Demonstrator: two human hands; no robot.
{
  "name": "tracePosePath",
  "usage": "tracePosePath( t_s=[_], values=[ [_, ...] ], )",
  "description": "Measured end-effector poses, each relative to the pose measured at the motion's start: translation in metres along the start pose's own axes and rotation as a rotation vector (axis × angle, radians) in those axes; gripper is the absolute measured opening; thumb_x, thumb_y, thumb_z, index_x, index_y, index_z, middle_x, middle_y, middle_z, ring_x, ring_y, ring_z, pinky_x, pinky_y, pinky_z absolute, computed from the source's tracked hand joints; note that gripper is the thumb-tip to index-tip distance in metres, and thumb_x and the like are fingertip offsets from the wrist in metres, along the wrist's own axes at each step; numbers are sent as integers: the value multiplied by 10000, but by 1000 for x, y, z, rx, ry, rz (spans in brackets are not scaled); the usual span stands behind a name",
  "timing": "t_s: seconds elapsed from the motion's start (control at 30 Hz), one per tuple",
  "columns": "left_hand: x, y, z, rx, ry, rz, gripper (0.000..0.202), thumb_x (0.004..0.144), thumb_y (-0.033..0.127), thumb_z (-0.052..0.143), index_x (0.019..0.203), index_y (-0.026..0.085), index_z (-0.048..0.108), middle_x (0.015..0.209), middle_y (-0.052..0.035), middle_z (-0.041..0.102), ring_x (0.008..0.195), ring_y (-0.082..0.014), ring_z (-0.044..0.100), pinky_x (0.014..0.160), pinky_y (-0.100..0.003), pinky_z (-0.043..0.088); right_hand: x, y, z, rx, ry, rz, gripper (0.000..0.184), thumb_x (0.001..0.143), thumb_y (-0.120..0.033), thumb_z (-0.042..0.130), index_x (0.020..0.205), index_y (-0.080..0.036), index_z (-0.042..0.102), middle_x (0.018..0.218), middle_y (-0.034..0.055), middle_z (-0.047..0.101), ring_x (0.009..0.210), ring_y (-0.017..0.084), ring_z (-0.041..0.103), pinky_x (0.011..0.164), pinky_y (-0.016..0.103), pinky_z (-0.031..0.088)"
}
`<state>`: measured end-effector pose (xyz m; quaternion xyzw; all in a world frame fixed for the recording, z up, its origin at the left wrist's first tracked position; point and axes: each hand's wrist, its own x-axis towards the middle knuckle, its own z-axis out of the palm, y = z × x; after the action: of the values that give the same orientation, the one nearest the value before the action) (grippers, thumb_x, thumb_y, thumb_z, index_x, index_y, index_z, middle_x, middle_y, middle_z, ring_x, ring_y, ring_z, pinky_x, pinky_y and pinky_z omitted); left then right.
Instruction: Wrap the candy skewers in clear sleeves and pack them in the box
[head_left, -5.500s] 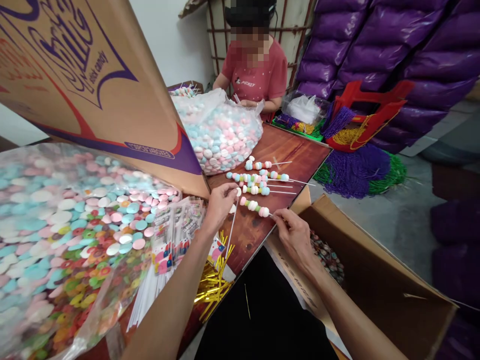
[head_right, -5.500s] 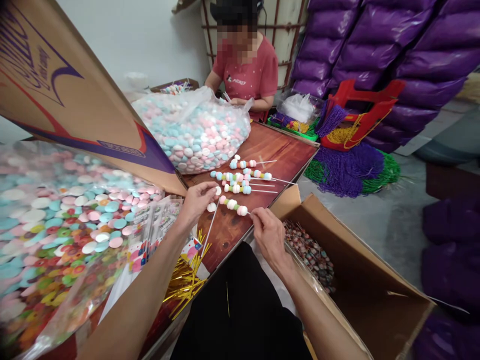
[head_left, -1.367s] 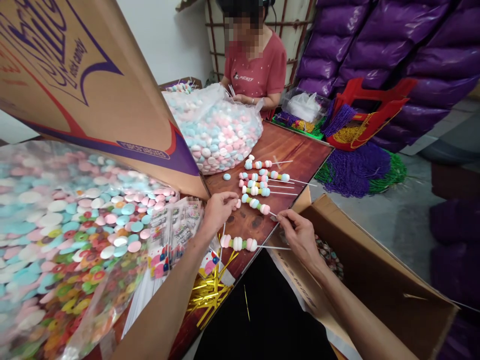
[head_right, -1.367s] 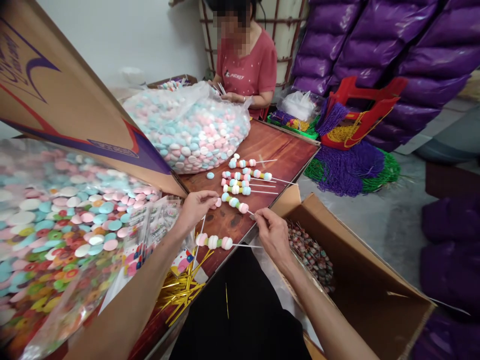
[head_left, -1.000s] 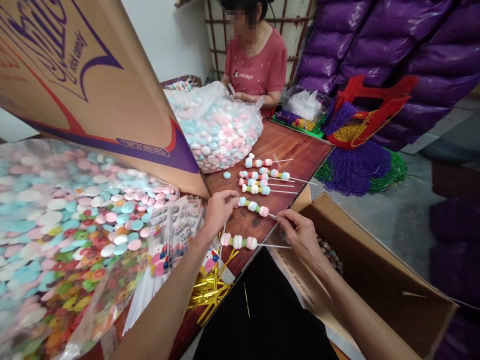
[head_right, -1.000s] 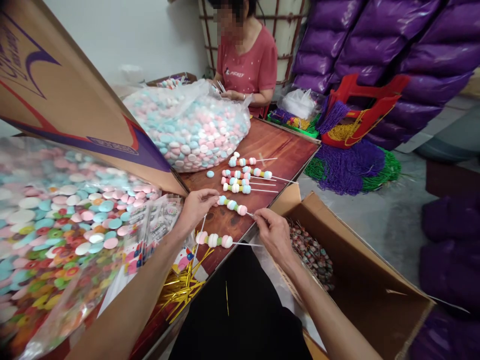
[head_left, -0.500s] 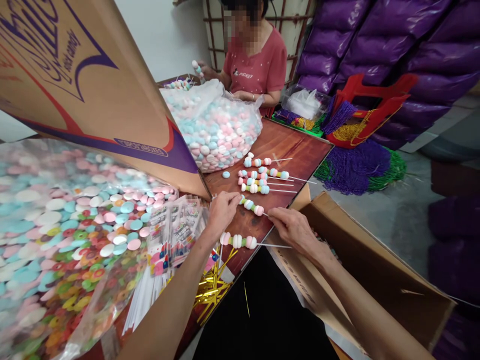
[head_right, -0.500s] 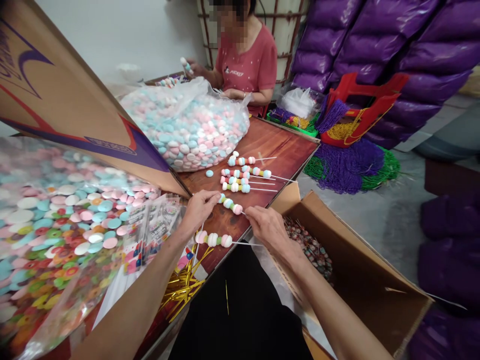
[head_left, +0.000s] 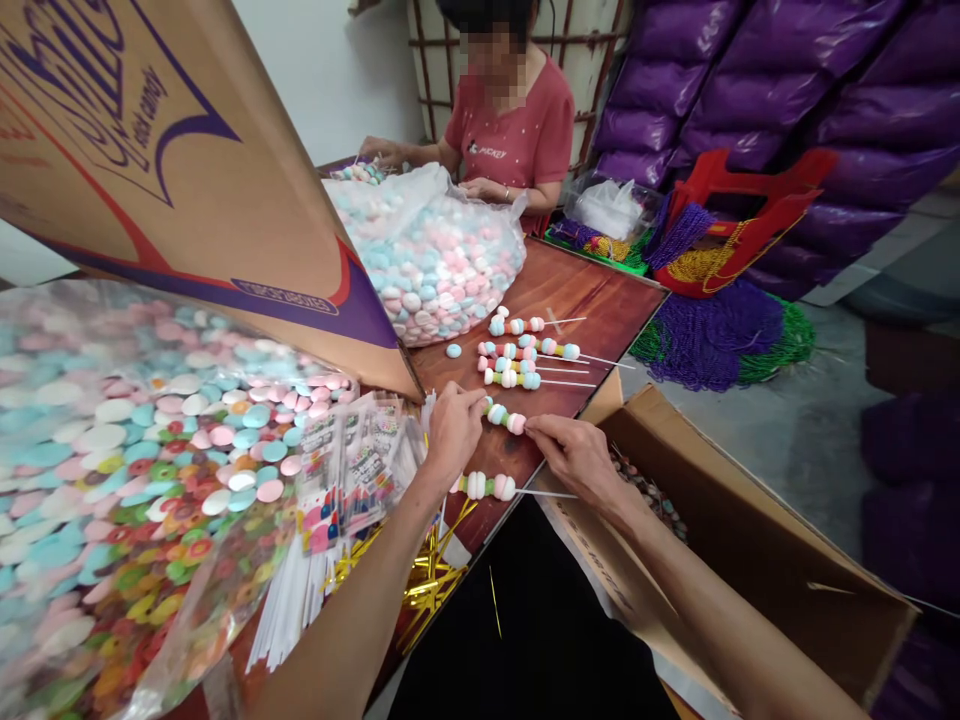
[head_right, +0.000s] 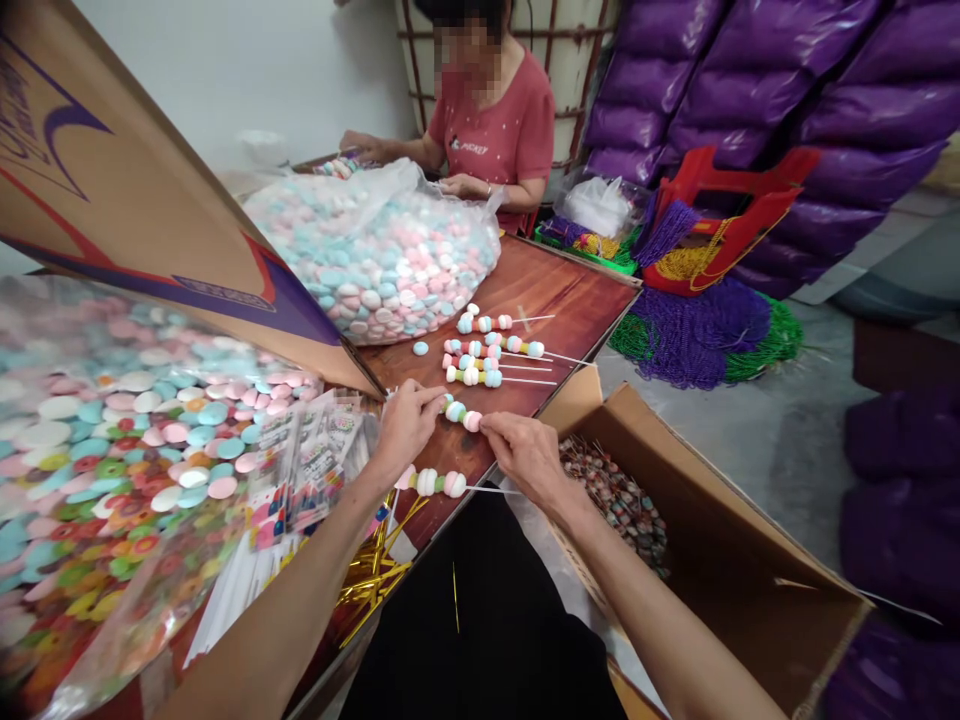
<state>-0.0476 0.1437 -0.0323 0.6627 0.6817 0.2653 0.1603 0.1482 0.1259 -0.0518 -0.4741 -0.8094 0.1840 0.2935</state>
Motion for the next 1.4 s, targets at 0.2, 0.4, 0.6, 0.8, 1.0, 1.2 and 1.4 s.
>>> tracePosePath(
  t_s=[0.2, 0.4, 0.6, 0.8, 1.0, 1.2, 1.4],
  values=[
    [-2, 4, -1, 24, 13, -33, 287, 921, 224, 515, 718, 210, 717, 799, -34, 487, 771, -168, 524, 717, -272, 379, 1, -8, 10, -83, 28, 12, 272, 991, -247, 451, 932, -228, 716, 859, 24, 764, 778, 164, 689, 662, 237, 396],
    [1, 2, -4, 21, -44, -19, 310, 927, 217, 478, 697, 196, 686, 770, -27, 468, 749, -172, 523, 699, -276, 372, 7, -12, 12, -161, -7, 34, 271, 988, -254, 444, 916, -240, 705, 808, 13, 743, 729, 160, 658, 601, 251, 332],
    [1, 4, -10, 144, -13, -41, 318, 960, 300, 432, 834, 214, 710, 818, -52, 473, 741, -201, 529, 697, -301, 388, 6, -6, 4, -176, 32, -2, 284, 1005, -283, 434, 931, -243, 705, 789, 15, 707, 754, 151, 636, 636, 248, 342],
    [40, 6, -16, 119, 184, -128, 390, 925, 178, 428, 1236, 198, 662, 1017, -133, 497, 880, -268, 580, 792, -348, 423, 6, 2, -9, -211, 5, -48, 379, 1022, -407, 422, 862, -236, 720, 791, 36, 653, 745, 161, 582, 688, 277, 357],
    [79, 2, 0, 33, 158, -151, 442, 831, 28, 407, 1130, 169, 700, 1178, -188, 541, 1097, -341, 541, 892, -407, 415, 29, 22, -20, -207, 236, 67, 286, 998, -323, 457, 941, -208, 713, 915, 73, 666, 845, 211, 565, 761, 322, 385],
    [78, -13, 7, -116, 118, -160, 281, 819, 91, 518, 980, 177, 733, 1109, -150, 637, 1079, -298, 589, 938, -391, 428, 54, 45, -16, -506, 210, 103, 249, 952, -224, 484, 953, -213, 733, 1005, 116, 651, 873, 256, 481, 736, 375, 293],
    [66, -24, 7, -403, 33, -233, 269, 830, 152, 514, 1019, 135, 705, 884, -76, 720, 737, -181, 668, 709, -296, 514, 63, 44, -13, -473, 124, 105, 295, 953, -190, 446, 998, -230, 735, 1015, 131, 627, 865, 261, 454, 718, 387, 266]
  ],
)
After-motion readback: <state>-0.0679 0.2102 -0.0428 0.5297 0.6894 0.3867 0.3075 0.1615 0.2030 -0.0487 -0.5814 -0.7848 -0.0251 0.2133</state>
